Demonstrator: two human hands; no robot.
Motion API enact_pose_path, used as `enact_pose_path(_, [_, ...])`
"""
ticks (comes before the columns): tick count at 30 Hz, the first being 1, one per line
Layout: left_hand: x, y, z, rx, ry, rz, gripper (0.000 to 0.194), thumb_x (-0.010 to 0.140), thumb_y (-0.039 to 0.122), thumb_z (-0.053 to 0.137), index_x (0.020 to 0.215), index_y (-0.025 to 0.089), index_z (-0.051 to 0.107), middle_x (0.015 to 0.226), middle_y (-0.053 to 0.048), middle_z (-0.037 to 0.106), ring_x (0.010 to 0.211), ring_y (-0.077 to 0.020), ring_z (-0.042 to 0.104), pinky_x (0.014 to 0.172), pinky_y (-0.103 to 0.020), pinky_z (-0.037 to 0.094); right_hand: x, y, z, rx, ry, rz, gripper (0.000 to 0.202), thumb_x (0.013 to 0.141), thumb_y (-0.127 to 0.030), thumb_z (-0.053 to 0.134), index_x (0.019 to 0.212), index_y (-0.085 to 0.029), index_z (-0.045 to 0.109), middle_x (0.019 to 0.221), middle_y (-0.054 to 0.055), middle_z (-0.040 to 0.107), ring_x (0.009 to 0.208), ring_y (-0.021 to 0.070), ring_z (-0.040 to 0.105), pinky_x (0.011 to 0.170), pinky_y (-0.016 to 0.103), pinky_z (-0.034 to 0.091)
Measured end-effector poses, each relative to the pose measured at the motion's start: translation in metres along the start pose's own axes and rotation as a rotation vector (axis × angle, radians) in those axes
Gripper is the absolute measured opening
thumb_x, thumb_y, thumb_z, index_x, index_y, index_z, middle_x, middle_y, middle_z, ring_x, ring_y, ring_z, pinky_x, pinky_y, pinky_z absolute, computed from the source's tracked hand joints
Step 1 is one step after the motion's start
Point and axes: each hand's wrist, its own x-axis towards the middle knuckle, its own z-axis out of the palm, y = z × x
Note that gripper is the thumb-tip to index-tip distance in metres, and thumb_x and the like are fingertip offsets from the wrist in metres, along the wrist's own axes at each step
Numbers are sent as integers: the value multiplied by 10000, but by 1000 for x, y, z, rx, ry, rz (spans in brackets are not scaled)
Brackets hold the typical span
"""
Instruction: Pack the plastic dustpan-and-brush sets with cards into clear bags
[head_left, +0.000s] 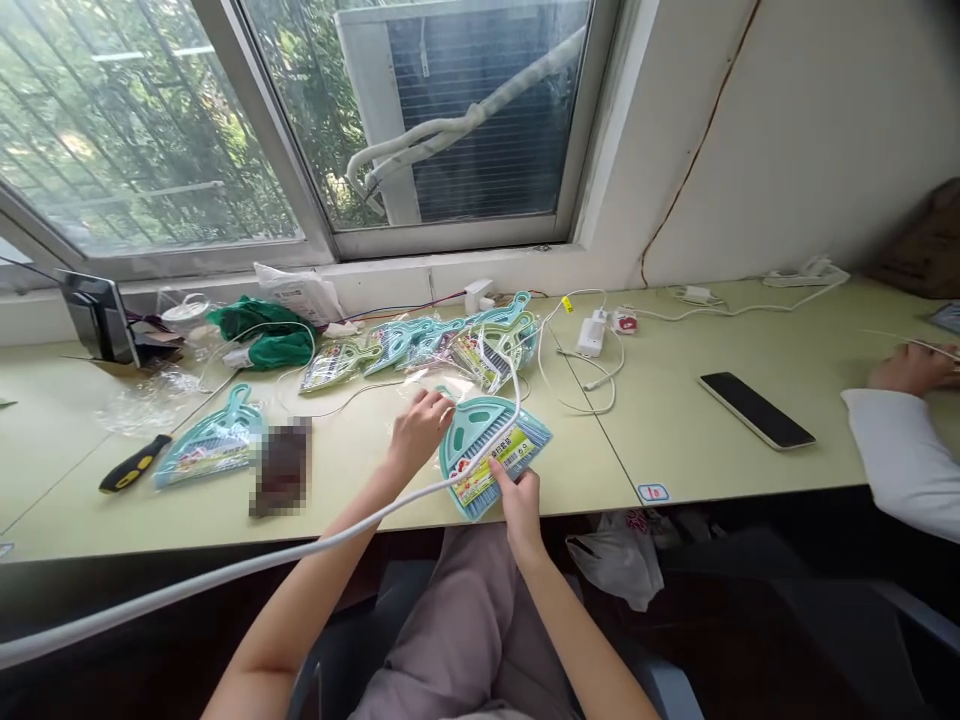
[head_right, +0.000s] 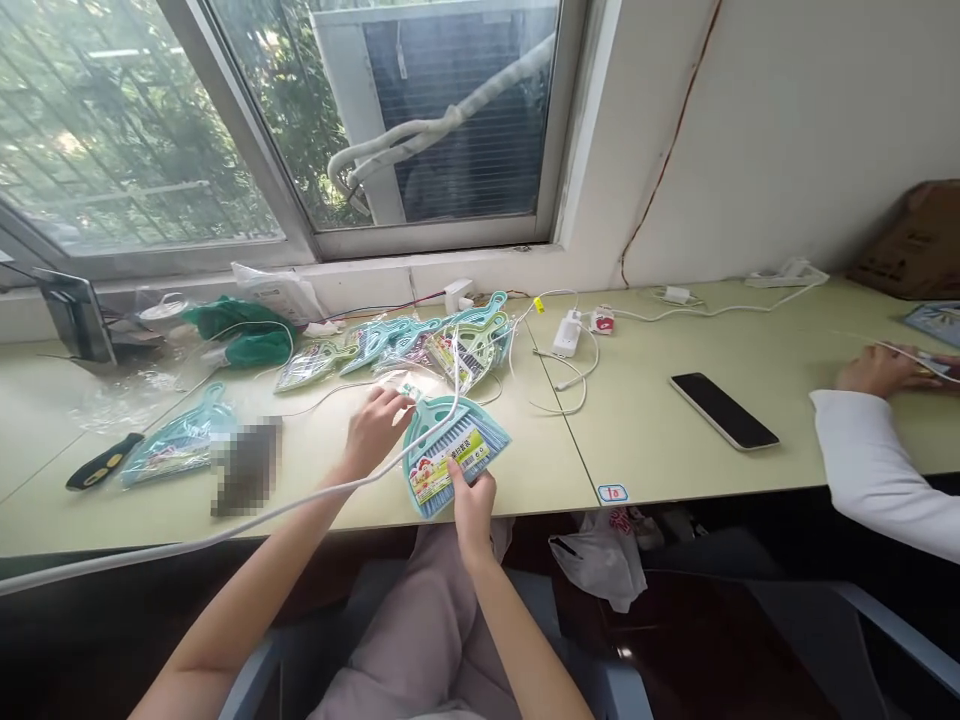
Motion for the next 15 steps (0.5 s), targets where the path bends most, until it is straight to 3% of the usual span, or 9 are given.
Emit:
enact_pose_path(4, [0, -4, 5, -3, -9, -83, 131, 910, 240, 492, 837, 210, 597, 852, -61, 640, 896, -223, 551, 600, -289, 421, -4, 5, -3, -125, -60, -118, 374, 691, -466, 708, 870, -138, 706, 966, 116, 743, 913, 283, 676, 778, 352, 527])
enact_pose_path(8, [-5, -2, 12, -68, -6, -67, 108, 910, 233, 493, 822, 205, 548, 833, -50, 613, 854, -201, 553, 600, -268, 409, 4, 10, -4, -272, -153, -172, 337, 664, -442, 727, 807, -137, 708, 915, 124, 748, 844, 286, 686, 734, 350, 521])
enact_pose_path(15, [-20, 3, 18, -99, 56, -24, 104, 917, 230, 490, 845, 212, 564, 855, -40, 615, 880, -184, 563, 628, -258, 424, 12, 22, -2, -162, -20, -100, 358, 684, -450, 703, 859, -138, 693, 988, 142, 735, 912, 270, 679, 764, 335, 526])
